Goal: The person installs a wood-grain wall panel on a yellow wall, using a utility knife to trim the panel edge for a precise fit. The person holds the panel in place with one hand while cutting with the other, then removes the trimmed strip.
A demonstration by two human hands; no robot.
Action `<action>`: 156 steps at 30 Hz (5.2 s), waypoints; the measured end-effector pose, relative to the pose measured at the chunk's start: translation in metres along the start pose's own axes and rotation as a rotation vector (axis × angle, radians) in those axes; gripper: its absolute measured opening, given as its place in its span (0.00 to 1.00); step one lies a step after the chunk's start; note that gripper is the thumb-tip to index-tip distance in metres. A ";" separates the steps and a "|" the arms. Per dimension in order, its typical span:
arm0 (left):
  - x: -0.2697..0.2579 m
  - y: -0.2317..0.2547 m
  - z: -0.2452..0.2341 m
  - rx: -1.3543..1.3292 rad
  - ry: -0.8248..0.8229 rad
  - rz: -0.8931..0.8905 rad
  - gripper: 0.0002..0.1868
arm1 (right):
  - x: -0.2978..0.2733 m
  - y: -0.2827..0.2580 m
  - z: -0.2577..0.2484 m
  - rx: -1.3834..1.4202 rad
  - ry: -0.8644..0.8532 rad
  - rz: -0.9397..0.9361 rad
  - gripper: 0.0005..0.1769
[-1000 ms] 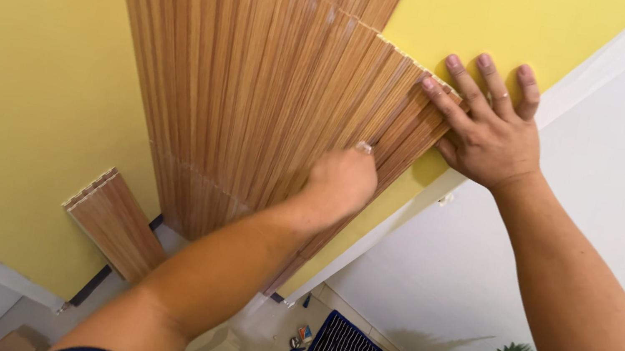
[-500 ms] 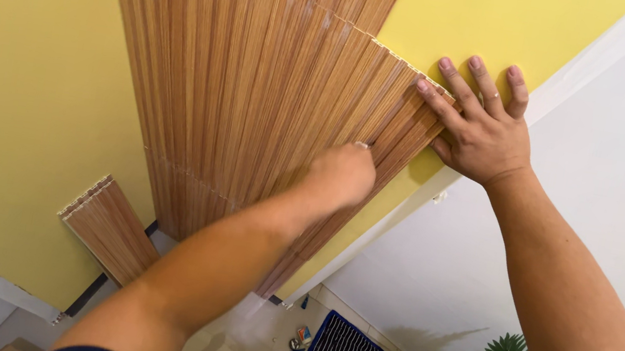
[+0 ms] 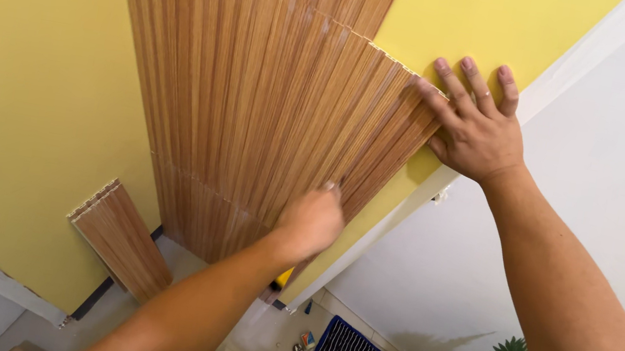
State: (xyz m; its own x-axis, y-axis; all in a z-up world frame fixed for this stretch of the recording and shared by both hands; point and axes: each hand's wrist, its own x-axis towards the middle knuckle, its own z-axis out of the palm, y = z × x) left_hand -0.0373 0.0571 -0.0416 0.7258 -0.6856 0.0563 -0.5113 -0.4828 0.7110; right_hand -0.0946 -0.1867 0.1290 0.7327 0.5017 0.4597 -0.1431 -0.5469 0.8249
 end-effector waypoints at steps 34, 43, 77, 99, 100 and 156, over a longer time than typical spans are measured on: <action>-0.060 -0.103 -0.004 -0.977 -0.198 -0.466 0.15 | 0.032 -0.064 -0.055 0.774 0.084 0.919 0.30; -0.054 -0.108 -0.016 -0.945 -0.152 -0.473 0.15 | 0.019 -0.067 -0.056 0.929 0.095 0.961 0.29; -0.062 -0.117 -0.026 -1.123 -0.043 -0.483 0.11 | 0.021 -0.049 -0.043 0.861 -0.532 1.254 0.12; -0.030 -0.066 -0.077 -1.031 -0.249 -0.339 0.19 | -0.002 -0.037 -0.027 0.835 -0.646 1.189 0.09; -0.023 -0.055 -0.085 -0.960 -0.264 -0.286 0.19 | -0.002 -0.039 -0.027 0.814 -0.656 1.181 0.09; 0.050 0.087 -0.119 0.217 -0.025 0.275 0.28 | 0.019 -0.050 -0.041 0.897 -0.610 1.267 0.11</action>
State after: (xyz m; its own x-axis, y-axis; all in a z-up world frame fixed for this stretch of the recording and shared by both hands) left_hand 0.0094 0.0459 0.1069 0.5367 -0.8183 0.2059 -0.7743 -0.3805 0.5057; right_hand -0.1008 -0.1229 0.1099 0.6243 -0.7292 0.2801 -0.5658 -0.6694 -0.4815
